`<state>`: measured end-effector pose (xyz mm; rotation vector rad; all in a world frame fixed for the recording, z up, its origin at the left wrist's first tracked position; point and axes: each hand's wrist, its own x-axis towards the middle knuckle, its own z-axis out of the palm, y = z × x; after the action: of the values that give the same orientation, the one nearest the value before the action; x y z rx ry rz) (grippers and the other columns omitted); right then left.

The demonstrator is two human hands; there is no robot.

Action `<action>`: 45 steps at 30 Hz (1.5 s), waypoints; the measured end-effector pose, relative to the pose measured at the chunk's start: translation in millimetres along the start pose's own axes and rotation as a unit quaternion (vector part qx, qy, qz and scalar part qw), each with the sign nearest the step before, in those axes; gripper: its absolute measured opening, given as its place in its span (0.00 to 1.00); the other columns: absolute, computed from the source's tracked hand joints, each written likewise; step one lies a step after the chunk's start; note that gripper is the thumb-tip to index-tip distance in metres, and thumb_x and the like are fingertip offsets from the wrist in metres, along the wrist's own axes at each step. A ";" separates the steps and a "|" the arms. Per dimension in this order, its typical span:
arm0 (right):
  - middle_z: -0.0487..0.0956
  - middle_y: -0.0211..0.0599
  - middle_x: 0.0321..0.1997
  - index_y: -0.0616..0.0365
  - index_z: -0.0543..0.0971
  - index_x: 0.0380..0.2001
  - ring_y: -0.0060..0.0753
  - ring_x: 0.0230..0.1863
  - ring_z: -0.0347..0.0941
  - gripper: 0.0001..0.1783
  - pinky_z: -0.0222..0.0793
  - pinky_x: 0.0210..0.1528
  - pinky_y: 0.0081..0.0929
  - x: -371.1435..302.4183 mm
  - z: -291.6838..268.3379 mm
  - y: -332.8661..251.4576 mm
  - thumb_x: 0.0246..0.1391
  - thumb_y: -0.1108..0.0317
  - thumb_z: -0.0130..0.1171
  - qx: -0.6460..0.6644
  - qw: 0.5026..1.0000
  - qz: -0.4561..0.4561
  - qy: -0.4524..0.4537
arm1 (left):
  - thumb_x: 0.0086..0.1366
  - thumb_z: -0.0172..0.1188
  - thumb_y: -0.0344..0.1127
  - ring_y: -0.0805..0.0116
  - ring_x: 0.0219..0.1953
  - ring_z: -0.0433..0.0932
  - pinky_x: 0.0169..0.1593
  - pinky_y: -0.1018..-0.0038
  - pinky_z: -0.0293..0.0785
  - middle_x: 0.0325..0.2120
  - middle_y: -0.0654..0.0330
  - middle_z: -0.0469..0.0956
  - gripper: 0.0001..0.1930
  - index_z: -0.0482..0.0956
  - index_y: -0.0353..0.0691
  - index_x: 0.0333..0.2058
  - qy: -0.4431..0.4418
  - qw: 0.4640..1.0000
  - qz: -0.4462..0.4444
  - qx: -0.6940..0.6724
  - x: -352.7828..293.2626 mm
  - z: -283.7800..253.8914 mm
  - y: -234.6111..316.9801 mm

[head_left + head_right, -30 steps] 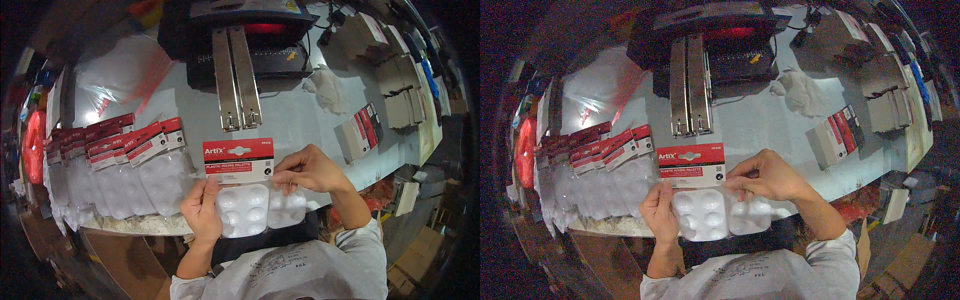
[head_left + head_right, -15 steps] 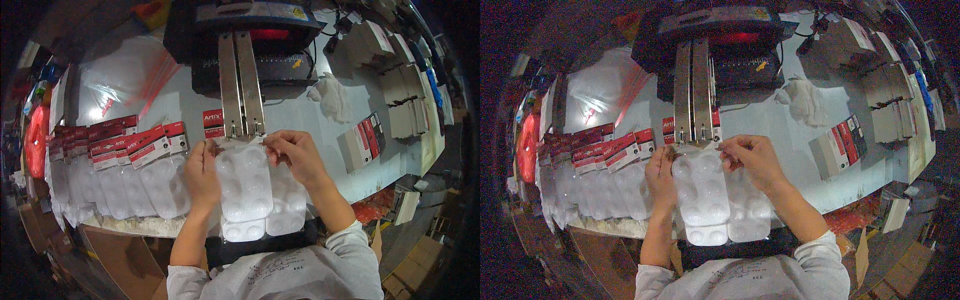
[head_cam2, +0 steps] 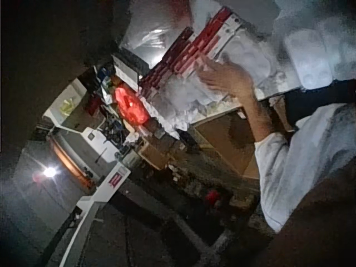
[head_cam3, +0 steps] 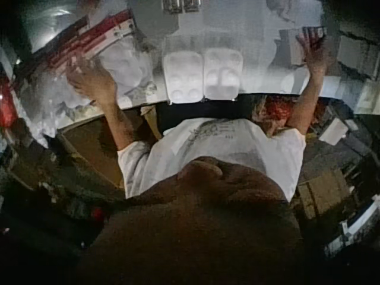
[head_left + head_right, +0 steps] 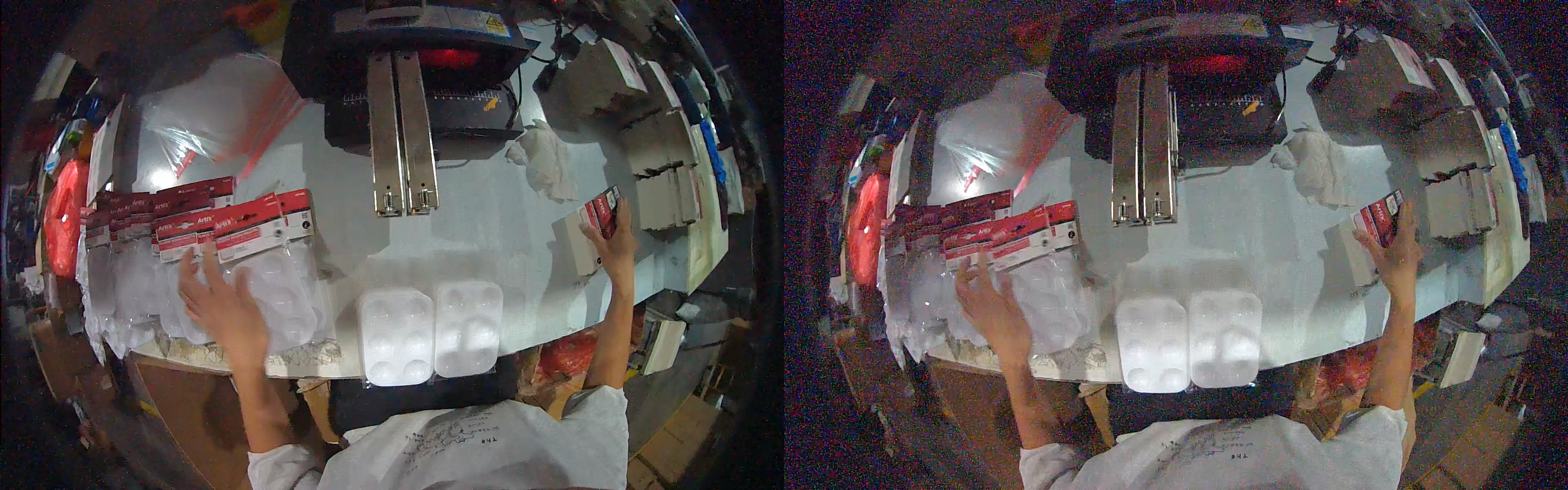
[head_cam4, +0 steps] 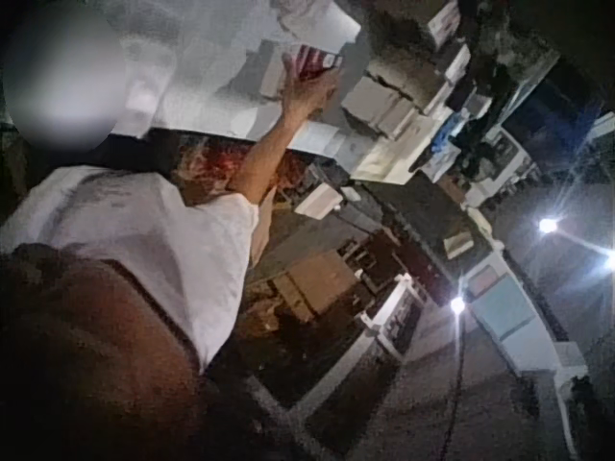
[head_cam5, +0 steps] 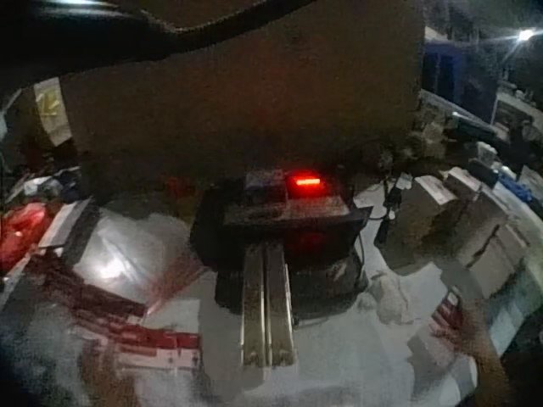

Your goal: The person places white plastic mixing palettes into clear plastic bags and seals them with red Artix labels using a heat sealer. They then stack the finished packages and place them into a cardboard box.

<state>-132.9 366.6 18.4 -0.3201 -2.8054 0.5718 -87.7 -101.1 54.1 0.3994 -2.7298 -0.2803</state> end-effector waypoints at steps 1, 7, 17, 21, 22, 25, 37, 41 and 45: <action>0.67 0.54 0.56 0.65 0.65 0.54 0.44 0.56 0.66 0.40 0.64 0.53 0.33 -3.3 8.3 18.8 0.38 0.62 0.71 -0.025 0.999 -0.034 0.026 | 0.59 0.56 0.39 0.51 0.53 0.63 0.56 0.59 0.58 0.49 0.51 0.67 0.12 0.74 0.39 0.38 0.004 0.997 -0.009 0.071 -10.6 3.0 1.9; 0.75 0.53 0.48 0.66 0.68 0.52 0.42 0.46 0.75 0.38 0.71 0.44 0.29 -5.3 5.1 7.7 0.38 0.61 0.71 0.024 0.999 0.042 0.002 | 0.53 0.61 0.31 0.59 0.50 0.66 0.51 0.64 0.62 0.48 0.53 0.68 0.11 0.71 0.41 0.35 -0.151 0.969 0.070 -0.183 -65.9 33.7 45.0; 0.80 0.41 0.36 0.64 0.79 0.37 0.30 0.37 0.77 0.15 0.69 0.45 0.24 -32.9 -5.0 -190.7 0.43 0.70 0.63 0.385 0.824 -0.169 -0.379 | 0.62 0.53 0.27 0.78 0.35 0.75 0.41 0.82 0.69 0.33 0.58 0.80 0.07 0.75 0.30 0.38 -0.336 0.698 -0.176 -0.607 -59.3 -6.7 70.9; 0.79 0.42 0.40 0.62 0.78 0.39 0.35 0.42 0.76 0.17 0.68 0.47 0.27 -33.3 15.1 -208.2 0.43 0.69 0.64 0.316 0.848 -0.167 -0.392 | 0.64 0.54 0.33 0.80 0.32 0.74 0.38 0.83 0.69 0.31 0.61 0.80 0.10 0.76 0.31 0.37 -0.338 0.708 -0.160 -0.599 -60.9 -4.2 70.3; 0.79 0.42 0.41 0.62 0.77 0.40 0.35 0.43 0.75 0.18 0.68 0.47 0.27 -35.8 16.3 -207.6 0.44 0.69 0.63 0.320 0.841 -0.165 -0.405 | 0.65 0.54 0.34 0.81 0.32 0.74 0.37 0.83 0.69 0.30 0.61 0.80 0.10 0.76 0.31 0.37 -0.341 0.701 -0.153 -0.607 -61.0 -3.2 70.8; 0.77 0.43 0.45 0.62 0.76 0.43 0.41 0.47 0.73 0.20 0.66 0.49 0.31 -44.3 15.6 -200.5 0.47 0.62 0.61 0.305 0.854 -0.185 -0.380 | 0.65 0.53 0.32 0.82 0.31 0.73 0.36 0.84 0.68 0.29 0.61 0.80 0.09 0.75 0.31 0.36 -0.325 0.712 -0.148 -0.605 -60.0 -0.7 78.3; 0.79 0.39 0.28 0.59 0.78 0.30 0.36 0.28 0.76 0.21 0.68 0.31 0.27 -53.8 7.0 -190.5 0.38 0.53 0.68 0.249 0.925 -0.217 -0.185 | 0.65 0.52 0.31 0.82 0.29 0.72 0.33 0.83 0.67 0.28 0.62 0.80 0.08 0.75 0.32 0.36 -0.278 0.736 -0.122 -0.606 -56.9 -3.6 99.1; 0.76 0.36 0.18 0.60 0.77 0.24 0.33 0.16 0.71 0.17 0.65 0.20 0.21 -51.6 7.9 -195.7 0.36 0.60 0.71 0.265 0.928 -0.240 -0.103 | 0.63 0.54 0.32 0.76 0.24 0.75 0.29 0.80 0.69 0.25 0.58 0.80 0.08 0.76 0.33 0.34 -0.279 0.773 -0.064 -0.566 -59.5 -7.4 96.4; 0.75 0.33 0.16 0.58 0.77 0.21 0.30 0.15 0.70 0.16 0.61 0.17 0.22 -51.7 13.5 -199.4 0.35 0.59 0.71 0.263 0.898 -0.332 -0.118 | 0.62 0.57 0.35 0.72 0.20 0.76 0.25 0.78 0.68 0.21 0.54 0.78 0.09 0.76 0.33 0.32 -0.293 0.835 -0.059 -0.463 -59.4 -13.2 92.5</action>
<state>-120.4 169.1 77.1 0.8272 -2.5678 1.1853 -51.6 2.4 69.4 0.2018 -2.6571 -1.9197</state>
